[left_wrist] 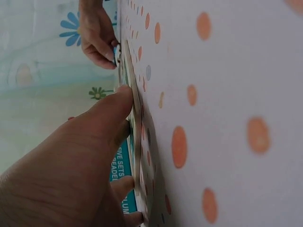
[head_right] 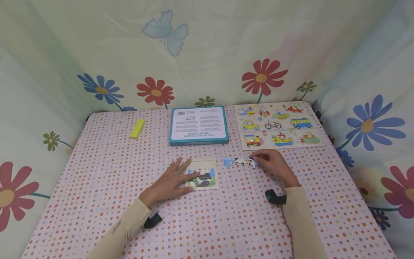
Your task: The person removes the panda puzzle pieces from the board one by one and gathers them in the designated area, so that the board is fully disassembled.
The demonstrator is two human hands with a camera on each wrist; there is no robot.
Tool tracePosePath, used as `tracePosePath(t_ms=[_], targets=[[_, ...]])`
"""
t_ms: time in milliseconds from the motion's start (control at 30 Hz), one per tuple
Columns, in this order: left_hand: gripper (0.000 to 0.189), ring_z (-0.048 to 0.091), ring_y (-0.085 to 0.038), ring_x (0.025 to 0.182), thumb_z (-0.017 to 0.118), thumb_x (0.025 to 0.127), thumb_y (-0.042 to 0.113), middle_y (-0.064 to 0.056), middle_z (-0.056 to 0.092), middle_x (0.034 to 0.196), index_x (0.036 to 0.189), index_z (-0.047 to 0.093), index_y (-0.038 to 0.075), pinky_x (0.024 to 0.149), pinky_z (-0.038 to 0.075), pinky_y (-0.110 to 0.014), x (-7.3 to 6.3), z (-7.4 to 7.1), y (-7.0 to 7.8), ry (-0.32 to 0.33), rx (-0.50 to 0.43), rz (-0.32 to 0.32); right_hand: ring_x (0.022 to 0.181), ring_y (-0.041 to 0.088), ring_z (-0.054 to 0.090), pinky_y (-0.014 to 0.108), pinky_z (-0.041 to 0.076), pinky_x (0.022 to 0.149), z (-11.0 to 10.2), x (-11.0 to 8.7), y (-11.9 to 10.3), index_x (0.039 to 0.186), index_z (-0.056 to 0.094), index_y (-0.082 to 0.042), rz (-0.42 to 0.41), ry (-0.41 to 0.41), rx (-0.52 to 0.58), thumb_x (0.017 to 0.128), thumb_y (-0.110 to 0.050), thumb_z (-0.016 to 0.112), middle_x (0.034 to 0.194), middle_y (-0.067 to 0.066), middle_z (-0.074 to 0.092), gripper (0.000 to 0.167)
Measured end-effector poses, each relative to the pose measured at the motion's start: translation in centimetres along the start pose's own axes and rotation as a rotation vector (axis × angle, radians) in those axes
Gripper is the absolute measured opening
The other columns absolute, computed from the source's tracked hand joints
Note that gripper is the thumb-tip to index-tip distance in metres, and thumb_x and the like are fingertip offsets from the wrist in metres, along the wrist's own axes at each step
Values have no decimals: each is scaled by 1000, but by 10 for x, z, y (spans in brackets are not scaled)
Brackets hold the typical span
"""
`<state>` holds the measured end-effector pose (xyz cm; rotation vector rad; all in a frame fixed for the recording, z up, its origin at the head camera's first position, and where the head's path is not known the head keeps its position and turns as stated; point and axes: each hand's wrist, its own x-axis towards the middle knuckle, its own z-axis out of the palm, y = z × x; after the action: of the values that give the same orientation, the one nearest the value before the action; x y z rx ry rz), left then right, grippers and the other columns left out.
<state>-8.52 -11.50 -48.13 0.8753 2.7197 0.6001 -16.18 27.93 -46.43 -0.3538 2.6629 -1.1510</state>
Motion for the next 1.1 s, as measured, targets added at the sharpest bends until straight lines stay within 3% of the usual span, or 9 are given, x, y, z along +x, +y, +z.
tracePosePath(t_ms=[233,433,900,1100], targets=[[57,-6,-37,146,47,94,58,-4,2,162,147,35,40,116,2,-55,-2,2,0,-3,-15,-15,76,14,54,22,45,60,6,0,-3,112,68,-3,-9,19,-46,94,-7,61,111,18,65,20],[57,-6,-37,146,46,94,59,-4,2,162,147,35,40,116,3,-56,-3,3,1,-10,-12,-12,80,14,54,22,46,64,8,-3,-1,111,69,-4,-17,33,-44,95,-9,60,114,17,62,19],[57,-5,-39,146,44,95,58,-7,1,162,148,34,38,116,0,-54,-1,2,0,-12,15,7,69,12,52,24,45,56,8,-1,2,113,68,-5,-20,47,-34,94,-7,60,106,14,63,20],[54,-4,-41,145,45,96,55,-10,2,161,147,37,39,116,1,-56,1,0,0,-3,17,24,75,14,54,22,45,59,6,0,1,115,66,-6,-6,54,-33,95,-8,59,110,14,64,21]])
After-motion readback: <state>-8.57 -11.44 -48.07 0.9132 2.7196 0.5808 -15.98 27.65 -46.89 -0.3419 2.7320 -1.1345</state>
